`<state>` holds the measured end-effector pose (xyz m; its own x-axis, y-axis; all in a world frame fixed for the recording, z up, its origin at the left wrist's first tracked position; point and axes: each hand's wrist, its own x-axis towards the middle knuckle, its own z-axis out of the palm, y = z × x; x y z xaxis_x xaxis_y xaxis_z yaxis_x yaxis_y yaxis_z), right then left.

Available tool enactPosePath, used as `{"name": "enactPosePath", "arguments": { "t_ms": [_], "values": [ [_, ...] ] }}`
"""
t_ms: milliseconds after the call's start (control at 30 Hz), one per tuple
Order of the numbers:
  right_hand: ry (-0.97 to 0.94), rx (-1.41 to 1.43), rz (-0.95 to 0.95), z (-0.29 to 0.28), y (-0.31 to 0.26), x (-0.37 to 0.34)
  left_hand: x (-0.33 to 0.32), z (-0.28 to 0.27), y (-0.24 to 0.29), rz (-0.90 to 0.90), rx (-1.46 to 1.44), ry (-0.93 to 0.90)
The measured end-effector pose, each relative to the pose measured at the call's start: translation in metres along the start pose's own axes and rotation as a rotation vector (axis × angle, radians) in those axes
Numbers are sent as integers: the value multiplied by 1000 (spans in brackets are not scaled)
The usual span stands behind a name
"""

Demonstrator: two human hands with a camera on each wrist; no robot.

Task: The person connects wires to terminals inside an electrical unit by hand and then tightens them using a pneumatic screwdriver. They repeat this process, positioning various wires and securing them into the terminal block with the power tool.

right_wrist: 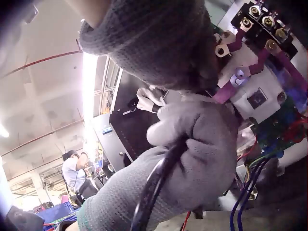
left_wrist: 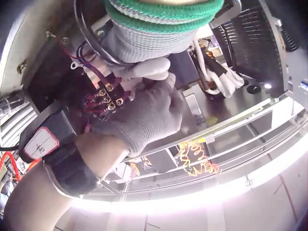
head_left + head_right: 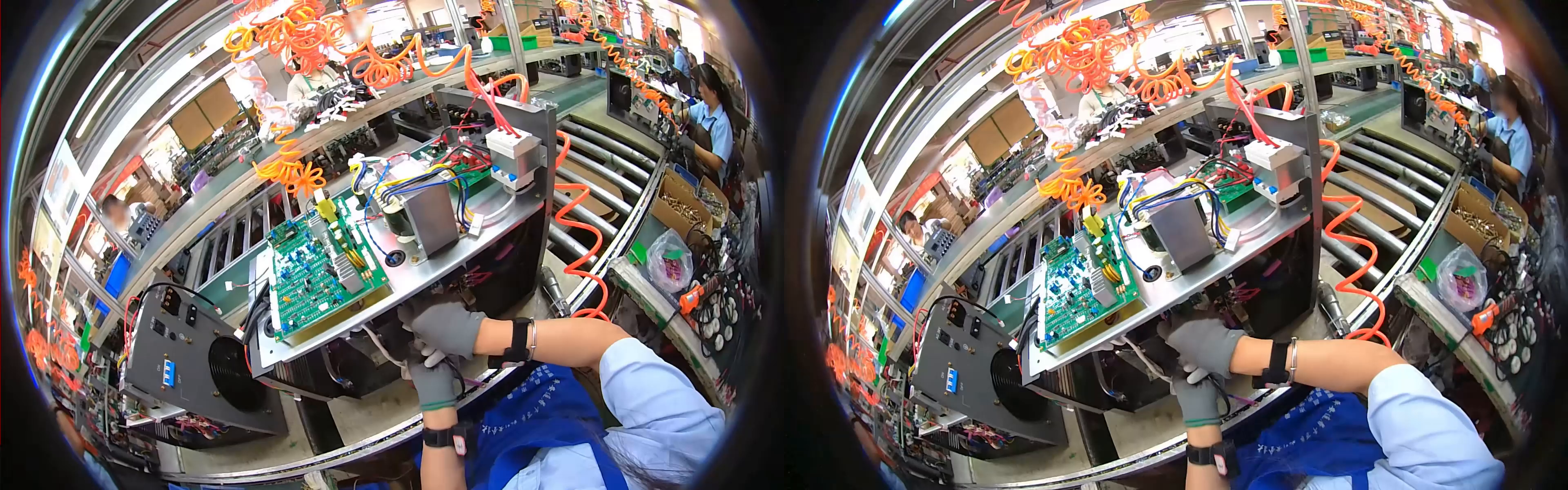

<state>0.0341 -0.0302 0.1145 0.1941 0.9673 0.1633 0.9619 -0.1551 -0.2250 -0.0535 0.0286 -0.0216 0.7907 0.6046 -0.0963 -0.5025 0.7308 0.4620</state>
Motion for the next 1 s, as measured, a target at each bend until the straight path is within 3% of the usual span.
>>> {"name": "enactPosePath", "arguments": {
  "t_ms": [33,67,100,167,200,300,367,400,433,500,533,567,633,700,767,833,867,967,1000],
  "values": [
    [-27,-2,25,-3,-4,0,9,-20,-11,295,554,35],
    [-21,-4,26,-7,-9,2,28,-47,-18,408,851,-26],
    [-50,-61,87,-10,-13,5,51,-67,-22,410,850,-33],
    [-78,-128,152,-17,-12,4,85,-88,-27,-220,-396,-327],
    [-84,-78,137,-19,-10,6,77,-73,-24,-218,-398,-326],
    [-179,56,83,-28,-8,10,45,-29,-11,586,1527,-87],
    [-226,-38,63,-45,-15,7,48,-26,-10,-35,113,52],
    [-233,-42,40,-42,-15,7,48,-20,-6,-132,-44,74],
    [-182,-55,44,-40,-13,7,55,-30,-9,-113,-54,78],
    [-144,-69,38,-36,-11,9,69,-52,-18,-249,-469,-357],
    [-173,-33,68,-36,-10,12,50,-22,-5,-294,-601,-485],
    [-201,6,102,-36,-9,13,50,-25,-4,-286,-604,-476],
    [-184,67,84,-27,-3,10,46,-17,1,329,898,-179],
    [-31,19,45,-8,10,14,-6,30,11,312,798,-161],
    [-139,74,116,-35,-6,7,-70,90,41,50,319,63],
    [-27,56,54,-25,-1,8,-97,81,55,277,1018,-81],
    [-44,98,75,-24,0,9,-97,60,59,455,1230,-108],
    [119,239,36,-19,2,6,-77,20,80,598,1361,185],
    [119,243,35,-16,2,5,-71,13,82,597,1364,187]
  ]
}}
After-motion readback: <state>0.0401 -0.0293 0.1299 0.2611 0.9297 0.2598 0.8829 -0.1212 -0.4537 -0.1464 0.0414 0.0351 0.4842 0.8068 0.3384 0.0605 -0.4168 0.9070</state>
